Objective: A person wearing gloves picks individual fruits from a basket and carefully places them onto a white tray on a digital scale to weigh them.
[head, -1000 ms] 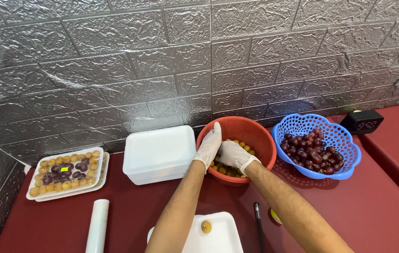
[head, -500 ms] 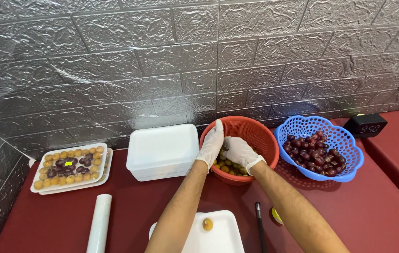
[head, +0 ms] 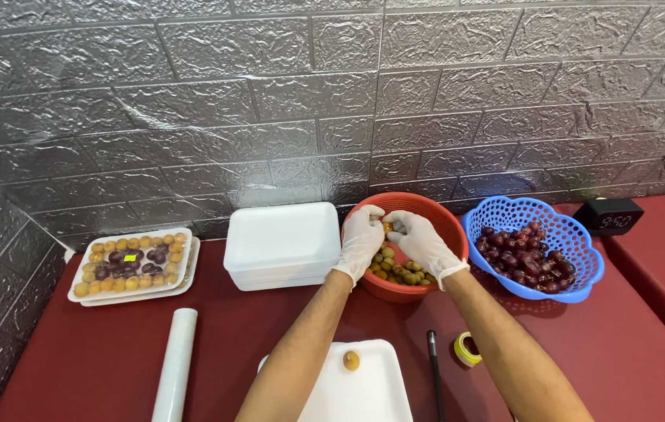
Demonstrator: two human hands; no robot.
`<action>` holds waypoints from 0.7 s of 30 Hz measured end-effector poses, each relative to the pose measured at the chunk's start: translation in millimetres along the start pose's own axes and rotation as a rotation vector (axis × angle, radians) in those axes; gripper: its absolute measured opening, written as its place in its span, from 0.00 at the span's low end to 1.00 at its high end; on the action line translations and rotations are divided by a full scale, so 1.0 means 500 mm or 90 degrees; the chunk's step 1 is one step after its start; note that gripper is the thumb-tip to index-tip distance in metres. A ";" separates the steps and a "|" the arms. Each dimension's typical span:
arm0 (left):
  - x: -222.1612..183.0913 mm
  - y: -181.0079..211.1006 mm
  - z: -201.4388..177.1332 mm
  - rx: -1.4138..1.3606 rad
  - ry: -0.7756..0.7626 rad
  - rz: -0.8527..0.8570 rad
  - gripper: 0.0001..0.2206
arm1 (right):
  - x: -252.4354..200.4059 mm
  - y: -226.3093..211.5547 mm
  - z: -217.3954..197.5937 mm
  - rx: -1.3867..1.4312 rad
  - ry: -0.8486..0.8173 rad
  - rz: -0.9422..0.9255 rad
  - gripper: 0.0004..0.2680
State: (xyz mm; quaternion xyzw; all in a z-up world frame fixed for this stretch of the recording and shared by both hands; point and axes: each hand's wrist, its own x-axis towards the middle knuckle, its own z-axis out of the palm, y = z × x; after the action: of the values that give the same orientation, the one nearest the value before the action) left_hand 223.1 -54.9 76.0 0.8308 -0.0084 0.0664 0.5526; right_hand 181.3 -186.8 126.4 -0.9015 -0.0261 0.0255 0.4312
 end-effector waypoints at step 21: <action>-0.277 0.004 -0.119 -0.099 -0.154 0.041 0.21 | -0.330 -0.091 -0.016 0.168 -0.014 -0.060 0.15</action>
State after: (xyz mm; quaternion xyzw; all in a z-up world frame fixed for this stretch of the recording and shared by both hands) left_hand 79.7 -9.4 84.0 0.7867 -0.1070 -0.0174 0.6078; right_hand 16.3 -175.7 170.8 -0.8346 -0.0698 0.0183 0.5461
